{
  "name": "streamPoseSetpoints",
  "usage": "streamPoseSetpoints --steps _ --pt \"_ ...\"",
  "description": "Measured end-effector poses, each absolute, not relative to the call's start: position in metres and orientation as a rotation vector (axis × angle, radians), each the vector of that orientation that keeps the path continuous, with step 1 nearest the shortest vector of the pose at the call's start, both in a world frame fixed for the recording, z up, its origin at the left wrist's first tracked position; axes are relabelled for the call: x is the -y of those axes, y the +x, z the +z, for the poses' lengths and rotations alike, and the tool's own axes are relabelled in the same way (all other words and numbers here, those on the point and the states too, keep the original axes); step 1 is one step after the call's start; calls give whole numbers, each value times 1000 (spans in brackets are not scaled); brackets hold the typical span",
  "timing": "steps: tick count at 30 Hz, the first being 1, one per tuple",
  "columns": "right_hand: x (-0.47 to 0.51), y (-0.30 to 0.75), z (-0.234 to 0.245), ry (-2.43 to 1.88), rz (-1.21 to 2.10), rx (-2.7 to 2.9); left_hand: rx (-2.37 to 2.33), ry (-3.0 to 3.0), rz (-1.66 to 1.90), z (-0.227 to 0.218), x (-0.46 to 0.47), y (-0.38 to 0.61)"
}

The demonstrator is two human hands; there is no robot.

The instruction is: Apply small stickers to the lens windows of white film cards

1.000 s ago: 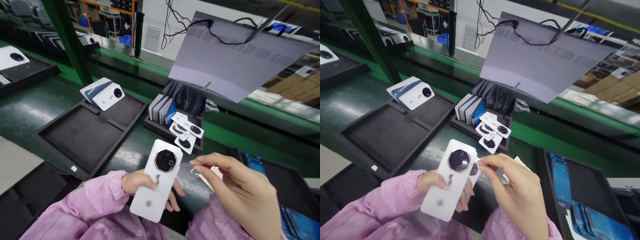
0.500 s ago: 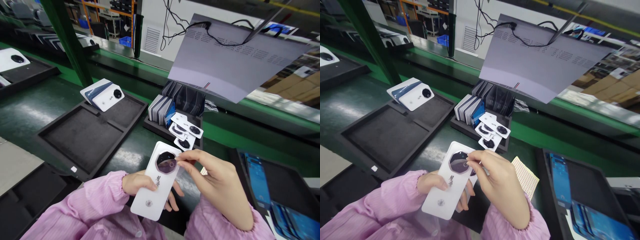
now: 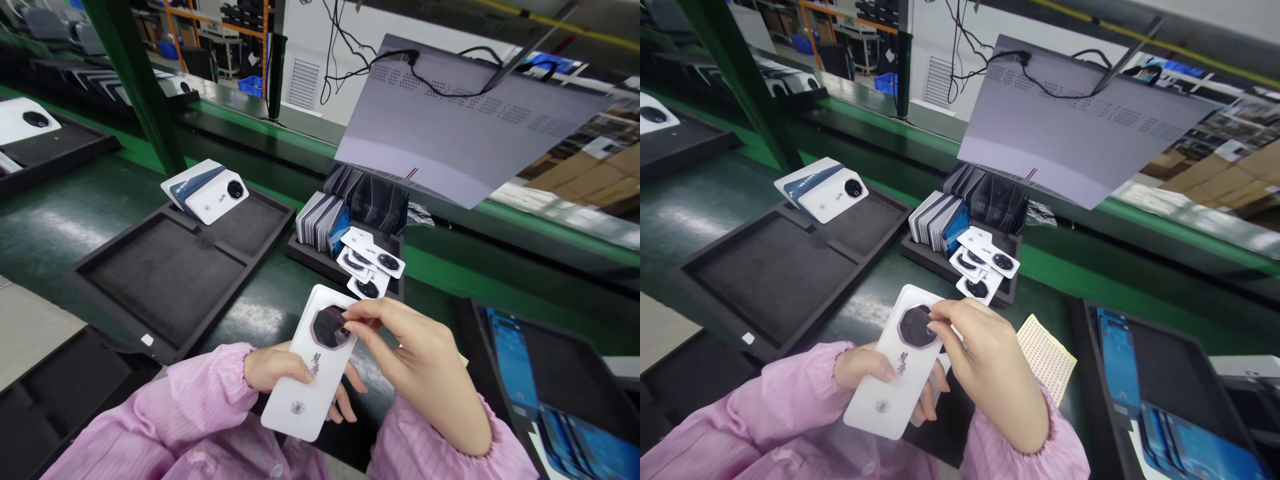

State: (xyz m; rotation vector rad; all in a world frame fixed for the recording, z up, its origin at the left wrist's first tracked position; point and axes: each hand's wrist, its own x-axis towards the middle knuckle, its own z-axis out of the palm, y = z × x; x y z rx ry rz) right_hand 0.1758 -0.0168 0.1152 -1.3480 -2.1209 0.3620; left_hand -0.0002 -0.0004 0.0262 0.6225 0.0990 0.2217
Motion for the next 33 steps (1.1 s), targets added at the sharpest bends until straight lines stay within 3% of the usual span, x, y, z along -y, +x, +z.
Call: streamPoseSetpoints --steps 5,12,17,21,25,29,33 --pt "14 176 108 -1492 340 2193 -96 612 227 27 1 0" --pt "8 179 107 -1585 628 2017 -82 640 191 31 1 -3" --pt "27 204 118 -1586 428 1323 -75 692 163 32 0 -5" --pt "50 243 124 -1295 176 733 -57 639 211 28 0 -6" --pt "53 256 107 -1491 527 1211 12 571 272 23 0 -9" --pt "36 215 59 -1600 915 1625 51 539 260 20 1 -10" --pt "23 176 29 -1685 642 1788 46 578 276 19 2 -9"
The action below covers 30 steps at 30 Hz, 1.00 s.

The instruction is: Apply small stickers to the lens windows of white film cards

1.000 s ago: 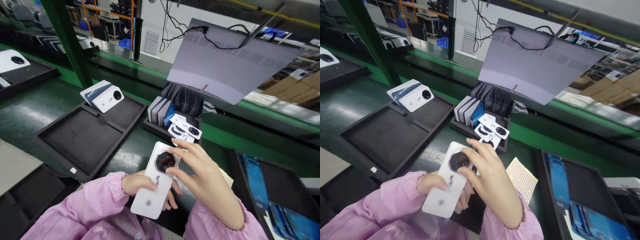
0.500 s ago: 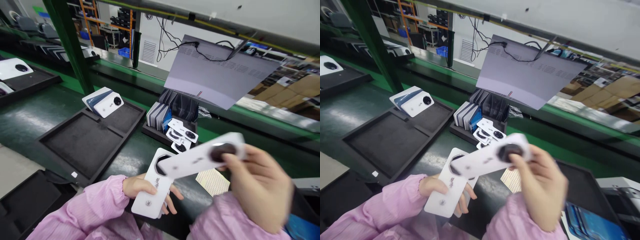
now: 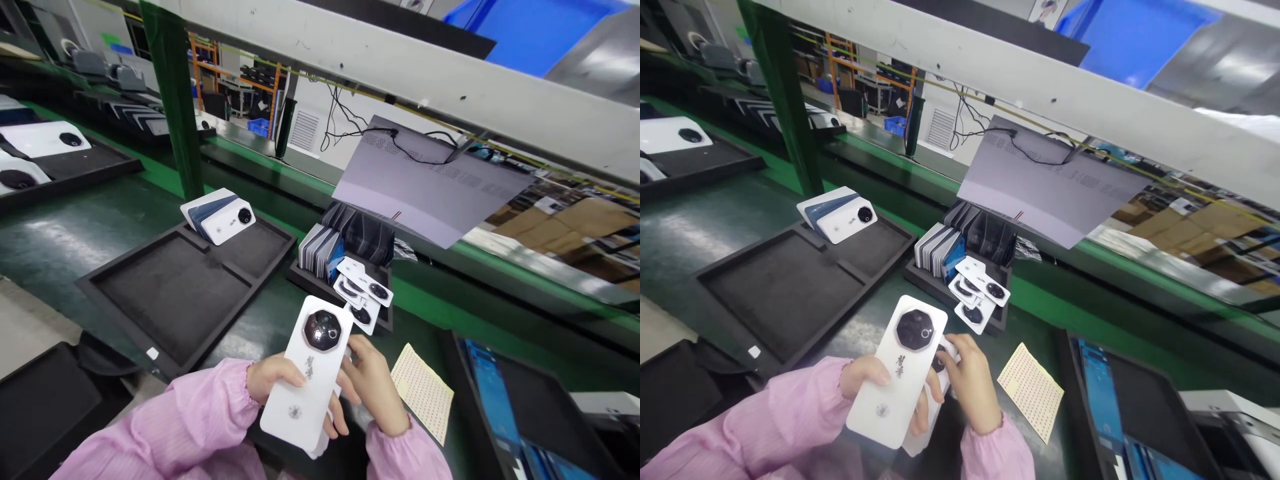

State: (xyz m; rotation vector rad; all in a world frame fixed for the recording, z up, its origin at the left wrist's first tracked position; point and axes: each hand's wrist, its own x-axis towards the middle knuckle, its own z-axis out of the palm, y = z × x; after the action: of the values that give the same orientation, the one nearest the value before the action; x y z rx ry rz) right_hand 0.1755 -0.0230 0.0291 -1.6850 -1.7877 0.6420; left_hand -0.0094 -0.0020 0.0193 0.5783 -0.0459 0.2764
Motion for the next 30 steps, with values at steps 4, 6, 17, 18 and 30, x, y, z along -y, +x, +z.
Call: streamPoseSetpoints --steps 4,6,17,18,30 --pt "25 169 60 -1526 373 1644 -13 646 322 19 3 -8" --pt "26 167 84 -1443 403 1665 -44 701 333 20 4 -8" --pt "18 159 112 -1439 597 1900 -178 1057 373 21 3 -9" --pt "19 160 113 -1439 589 1927 -177 1049 374 20 4 -8" --pt "59 157 122 -972 487 2410 -169 609 380 16 9 -7"
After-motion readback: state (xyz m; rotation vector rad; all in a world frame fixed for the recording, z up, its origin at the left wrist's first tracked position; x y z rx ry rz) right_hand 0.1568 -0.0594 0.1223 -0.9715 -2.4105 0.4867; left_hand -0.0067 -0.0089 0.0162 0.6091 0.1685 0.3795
